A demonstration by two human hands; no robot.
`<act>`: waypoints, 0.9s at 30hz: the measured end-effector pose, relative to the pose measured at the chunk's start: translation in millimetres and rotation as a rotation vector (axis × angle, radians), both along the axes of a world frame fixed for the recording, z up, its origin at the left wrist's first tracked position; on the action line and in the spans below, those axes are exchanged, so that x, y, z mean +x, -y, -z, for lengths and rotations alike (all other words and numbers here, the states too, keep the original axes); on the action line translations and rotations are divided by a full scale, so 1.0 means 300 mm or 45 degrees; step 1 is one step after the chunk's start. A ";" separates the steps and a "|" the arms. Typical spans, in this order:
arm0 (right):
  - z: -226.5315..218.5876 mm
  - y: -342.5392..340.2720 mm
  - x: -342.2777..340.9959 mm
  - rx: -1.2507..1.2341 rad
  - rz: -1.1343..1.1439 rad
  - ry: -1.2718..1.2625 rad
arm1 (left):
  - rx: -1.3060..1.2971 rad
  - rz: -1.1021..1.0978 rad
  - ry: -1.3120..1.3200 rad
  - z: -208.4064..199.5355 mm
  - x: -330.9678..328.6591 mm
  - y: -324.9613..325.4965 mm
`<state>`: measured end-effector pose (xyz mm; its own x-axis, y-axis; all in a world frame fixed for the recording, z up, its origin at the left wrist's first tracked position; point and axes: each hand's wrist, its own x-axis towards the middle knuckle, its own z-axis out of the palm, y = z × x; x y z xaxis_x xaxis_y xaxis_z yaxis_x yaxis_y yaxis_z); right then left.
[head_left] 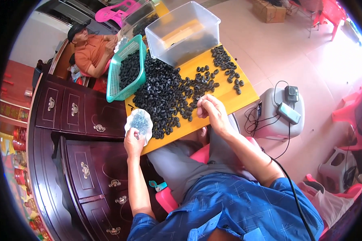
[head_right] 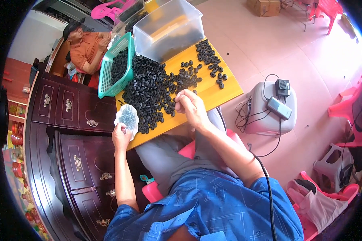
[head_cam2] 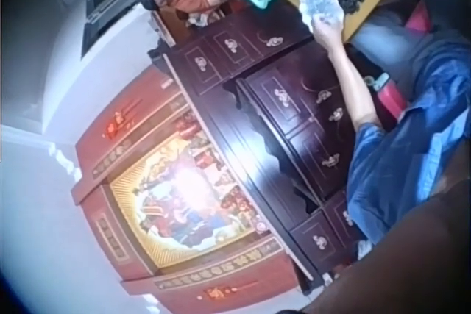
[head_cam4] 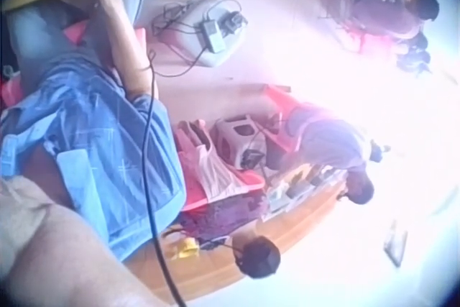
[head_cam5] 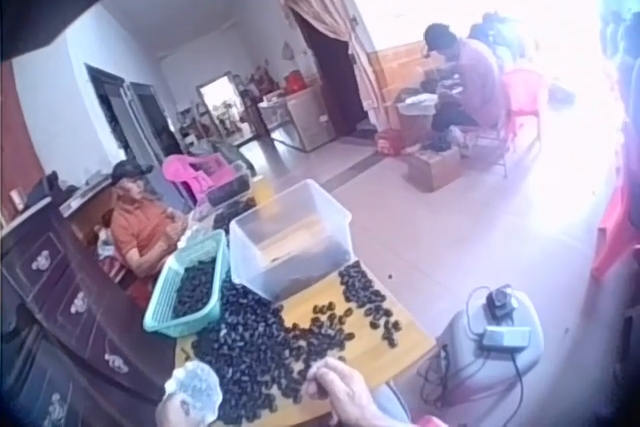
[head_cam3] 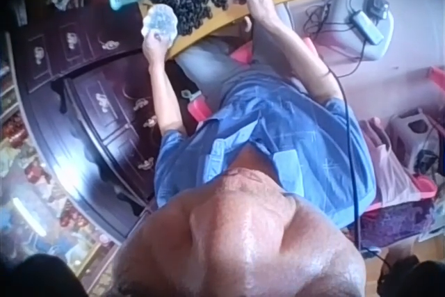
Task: The person is manually assembling small black components by inserting tiny silver beads into them at a table.
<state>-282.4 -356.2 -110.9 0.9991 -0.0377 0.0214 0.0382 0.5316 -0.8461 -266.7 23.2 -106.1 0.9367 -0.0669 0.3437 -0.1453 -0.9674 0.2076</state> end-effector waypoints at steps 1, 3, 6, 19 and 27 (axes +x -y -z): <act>-0.002 0.001 0.000 0.001 -0.008 -0.001 | -0.013 -0.022 0.043 -0.004 0.000 -0.001; -0.008 0.005 -0.002 -0.002 -0.010 -0.016 | -0.021 -0.003 0.084 -0.004 0.000 0.002; -0.015 0.009 -0.006 0.020 -0.021 -0.014 | -0.032 0.021 0.100 -0.004 0.004 0.003; -0.015 0.012 -0.004 -0.026 -0.012 -0.030 | -0.180 0.065 0.147 0.011 0.037 0.023; -0.017 0.014 -0.001 -0.013 -0.018 -0.028 | -0.159 0.162 0.161 0.028 0.054 0.017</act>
